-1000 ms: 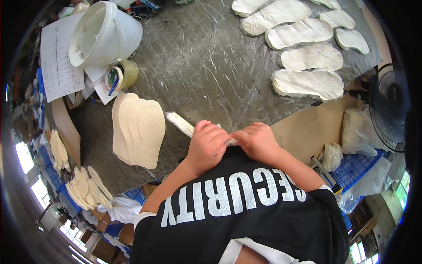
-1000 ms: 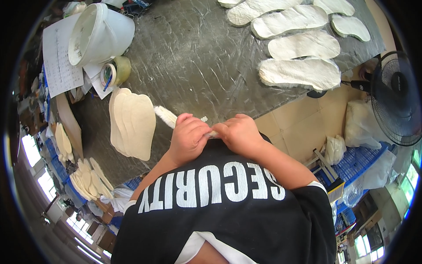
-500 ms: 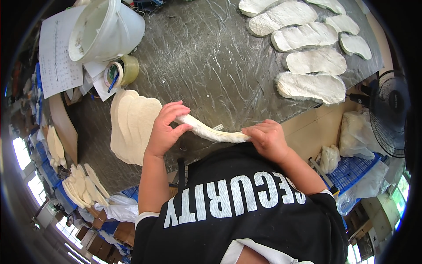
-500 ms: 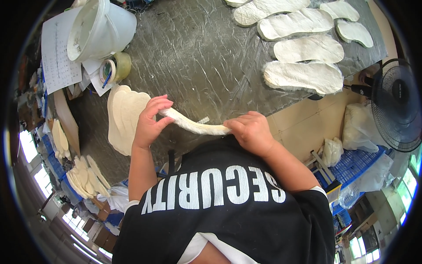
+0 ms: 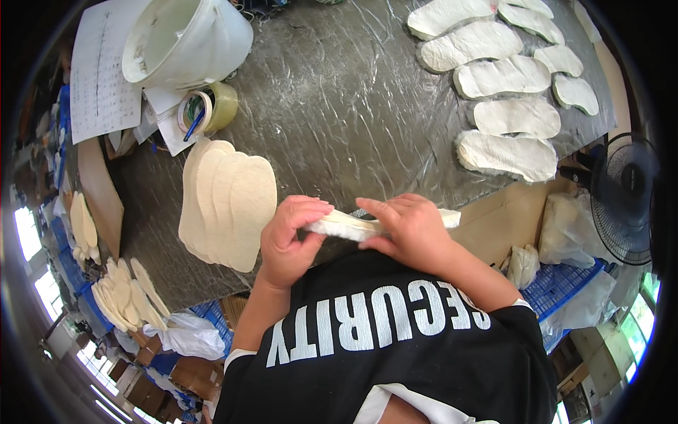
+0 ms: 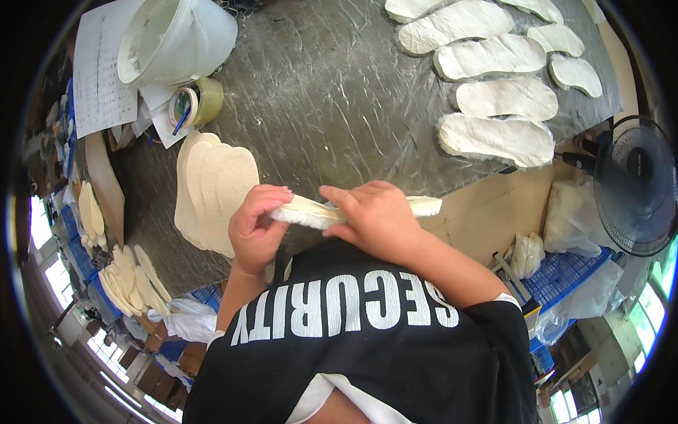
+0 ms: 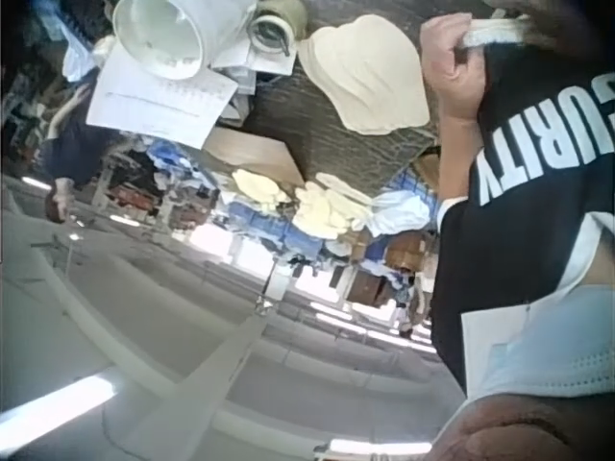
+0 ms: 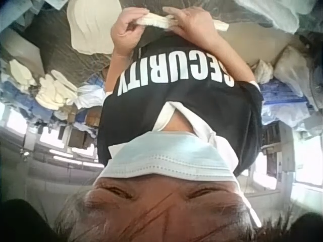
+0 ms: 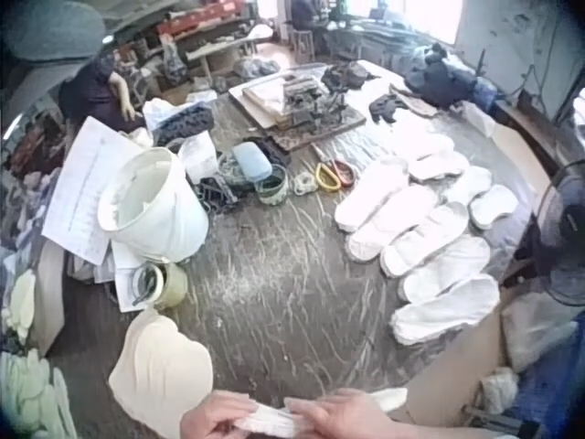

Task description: Inspecting and preparing shoe insoles in a manufacturing facility.

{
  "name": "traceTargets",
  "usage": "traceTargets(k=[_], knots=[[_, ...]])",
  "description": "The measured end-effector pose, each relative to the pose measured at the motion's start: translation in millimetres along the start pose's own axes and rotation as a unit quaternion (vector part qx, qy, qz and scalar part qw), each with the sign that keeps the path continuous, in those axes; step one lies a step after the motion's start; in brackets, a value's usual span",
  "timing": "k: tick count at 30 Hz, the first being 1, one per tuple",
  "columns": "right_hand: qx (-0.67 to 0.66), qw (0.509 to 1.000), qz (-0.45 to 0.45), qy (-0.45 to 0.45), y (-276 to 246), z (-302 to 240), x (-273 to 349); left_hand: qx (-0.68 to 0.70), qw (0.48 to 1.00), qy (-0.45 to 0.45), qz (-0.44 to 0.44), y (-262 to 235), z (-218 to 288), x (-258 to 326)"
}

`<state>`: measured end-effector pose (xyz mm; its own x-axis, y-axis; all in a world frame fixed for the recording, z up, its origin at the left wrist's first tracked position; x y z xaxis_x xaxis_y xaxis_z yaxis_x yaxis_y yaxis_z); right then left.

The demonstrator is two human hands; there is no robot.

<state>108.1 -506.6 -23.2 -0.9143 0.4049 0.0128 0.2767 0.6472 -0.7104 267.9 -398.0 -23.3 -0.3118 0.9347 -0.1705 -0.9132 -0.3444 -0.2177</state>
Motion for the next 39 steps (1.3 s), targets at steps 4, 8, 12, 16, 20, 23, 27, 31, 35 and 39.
traceTargets(k=[4, 8, 12, 16, 20, 23, 27, 31, 35, 39], knots=[[-0.031, 0.996, 0.062, -0.052, 5.7, -6.6, -5.4, 0.019, 0.998, 0.038, 0.048, -10.0, 11.5, 5.6], [-0.036, 0.991, 0.09, -0.087, -1.4, -15.2, -5.0, -0.122, 0.988, 0.081, 0.049, -19.6, 28.9, 5.4], [-0.045, 0.987, 0.112, -0.109, -0.4, -18.1, -5.6, -0.157, 0.979, 0.122, 0.037, -23.0, 42.7, 1.4], [-0.057, 0.984, 0.125, -0.115, -0.1, -18.6, -6.8, -0.169, 0.975, 0.141, 0.03, -26.2, 49.5, -2.0], [-0.059, 0.986, 0.116, -0.109, -0.7, -19.7, -6.8, -0.155, 0.979, 0.131, 0.037, -27.3, 48.4, -4.0], [-0.067, 0.986, 0.112, -0.107, -0.7, -21.7, -7.1, -0.151, 0.975, 0.157, 0.042, -28.6, 49.6, -4.8], [-0.072, 0.986, 0.105, -0.109, -3.3, -24.5, -8.7, -0.106, 0.988, 0.105, 0.038, -28.8, 49.5, -6.8], [0.007, 0.989, 0.089, -0.121, -8.4, -32.5, -9.5, -0.103, 0.993, 0.056, -0.003, -25.2, 53.8, -17.3], [0.069, 0.981, 0.115, -0.14, -8.6, -35.8, -9.1, -0.075, 0.996, 0.044, -0.022, -20.1, 47.8, -15.7], [0.08, 0.981, 0.108, -0.142, -13.1, -39.1, -9.1, -0.037, 0.999, 0.026, -0.02, -18.1, 43.2, -13.9]])
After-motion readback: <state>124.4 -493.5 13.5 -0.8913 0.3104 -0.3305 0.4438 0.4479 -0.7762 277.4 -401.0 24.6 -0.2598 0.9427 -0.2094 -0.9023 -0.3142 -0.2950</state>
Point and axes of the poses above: each hand's wrist, its own x-axis away from the middle knuckle, its own y-axis out of the palm, z = x × y, the point moved 5 cm from there along -x, towards the middle knuckle, and after that the axes turned 3 degrees about x, right-handed, at the moved point
